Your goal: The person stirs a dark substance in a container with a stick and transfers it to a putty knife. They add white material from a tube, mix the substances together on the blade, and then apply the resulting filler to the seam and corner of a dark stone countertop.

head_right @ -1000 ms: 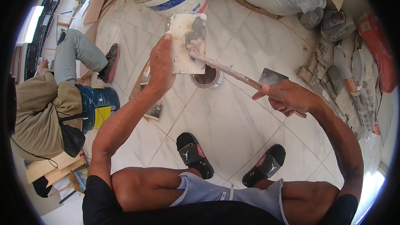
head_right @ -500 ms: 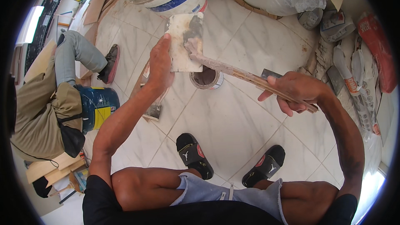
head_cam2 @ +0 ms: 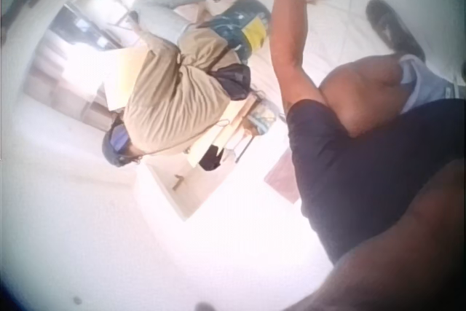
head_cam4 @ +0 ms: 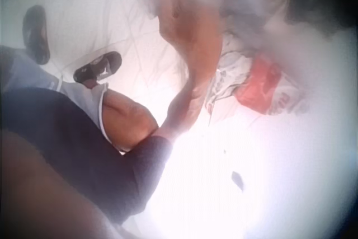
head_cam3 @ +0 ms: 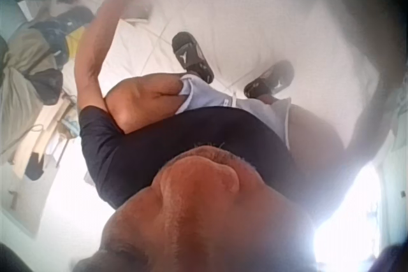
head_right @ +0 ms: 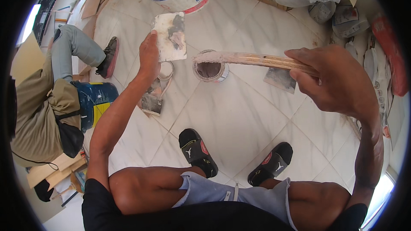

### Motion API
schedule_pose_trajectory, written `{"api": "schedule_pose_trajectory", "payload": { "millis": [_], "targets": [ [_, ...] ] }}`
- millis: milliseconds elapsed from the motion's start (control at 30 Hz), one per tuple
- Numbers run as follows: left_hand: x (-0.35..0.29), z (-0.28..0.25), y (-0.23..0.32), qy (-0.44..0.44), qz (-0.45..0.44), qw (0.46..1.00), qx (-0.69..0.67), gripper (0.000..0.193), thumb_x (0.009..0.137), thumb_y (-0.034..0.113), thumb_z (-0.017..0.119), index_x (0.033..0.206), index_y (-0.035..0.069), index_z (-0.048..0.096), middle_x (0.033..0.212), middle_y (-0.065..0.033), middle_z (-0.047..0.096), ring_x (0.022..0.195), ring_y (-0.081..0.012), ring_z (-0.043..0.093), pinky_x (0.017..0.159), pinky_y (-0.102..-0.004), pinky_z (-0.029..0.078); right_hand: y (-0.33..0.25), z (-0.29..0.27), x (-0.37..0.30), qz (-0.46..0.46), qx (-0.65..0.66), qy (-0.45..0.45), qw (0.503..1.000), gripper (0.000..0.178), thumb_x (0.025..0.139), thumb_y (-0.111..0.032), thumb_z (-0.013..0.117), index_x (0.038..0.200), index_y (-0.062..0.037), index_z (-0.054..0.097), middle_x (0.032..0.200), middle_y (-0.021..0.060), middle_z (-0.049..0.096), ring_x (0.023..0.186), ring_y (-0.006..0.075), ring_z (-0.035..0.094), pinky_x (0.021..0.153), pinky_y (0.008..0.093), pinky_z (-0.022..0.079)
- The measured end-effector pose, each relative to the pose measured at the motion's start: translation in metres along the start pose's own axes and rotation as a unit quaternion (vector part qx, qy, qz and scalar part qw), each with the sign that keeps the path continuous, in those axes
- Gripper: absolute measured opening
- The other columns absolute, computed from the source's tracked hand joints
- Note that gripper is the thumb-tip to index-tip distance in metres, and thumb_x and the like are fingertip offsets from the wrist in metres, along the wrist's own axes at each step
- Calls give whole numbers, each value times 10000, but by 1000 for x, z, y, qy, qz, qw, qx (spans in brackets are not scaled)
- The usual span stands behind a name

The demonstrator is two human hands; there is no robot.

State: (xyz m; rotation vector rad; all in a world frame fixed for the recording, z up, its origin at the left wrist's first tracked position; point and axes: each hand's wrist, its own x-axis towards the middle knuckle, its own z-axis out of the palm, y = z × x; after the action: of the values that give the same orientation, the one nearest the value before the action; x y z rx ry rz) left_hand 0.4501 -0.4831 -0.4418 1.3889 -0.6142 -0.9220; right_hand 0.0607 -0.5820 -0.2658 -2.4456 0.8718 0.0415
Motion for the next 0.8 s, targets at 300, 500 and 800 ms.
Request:
{"api": "schedule_pose_trajectory", "payload": {
  "millis": [300,500,800],
  "targets": [
    [-6,-51,12,-19,-158,985,72,422,1051,268,458,1332,-40,523,1197,-122,644,1027,-203,669,895,-343,558,-36,53,31,-110,-272,-6,956,199,853,-101,621,1024,-15,673,725,115,649,663,273,673,599,407,503],
    [-13,-68,-11,-110,-159,976,97,426,1041,305,480,1299,-28,543,1144,-104,661,979,-180,675,845,-338,564,-60,95,67,-96,-304,-53,946,89,816,-92,645,818,-67,730,823,105,692,794,239,689,633,356,522],
    [-21,-53,-15,-138,-315,936,-75,455,1043,327,488,1351,-9,509,1239,-129,638,1077,-233,658,942,-401,551,-68,130,94,-43,-338,-119,933,123,814,-141,675,881,-92,766,885,91,699,869,263,669,650,407,515]
  ]
}}
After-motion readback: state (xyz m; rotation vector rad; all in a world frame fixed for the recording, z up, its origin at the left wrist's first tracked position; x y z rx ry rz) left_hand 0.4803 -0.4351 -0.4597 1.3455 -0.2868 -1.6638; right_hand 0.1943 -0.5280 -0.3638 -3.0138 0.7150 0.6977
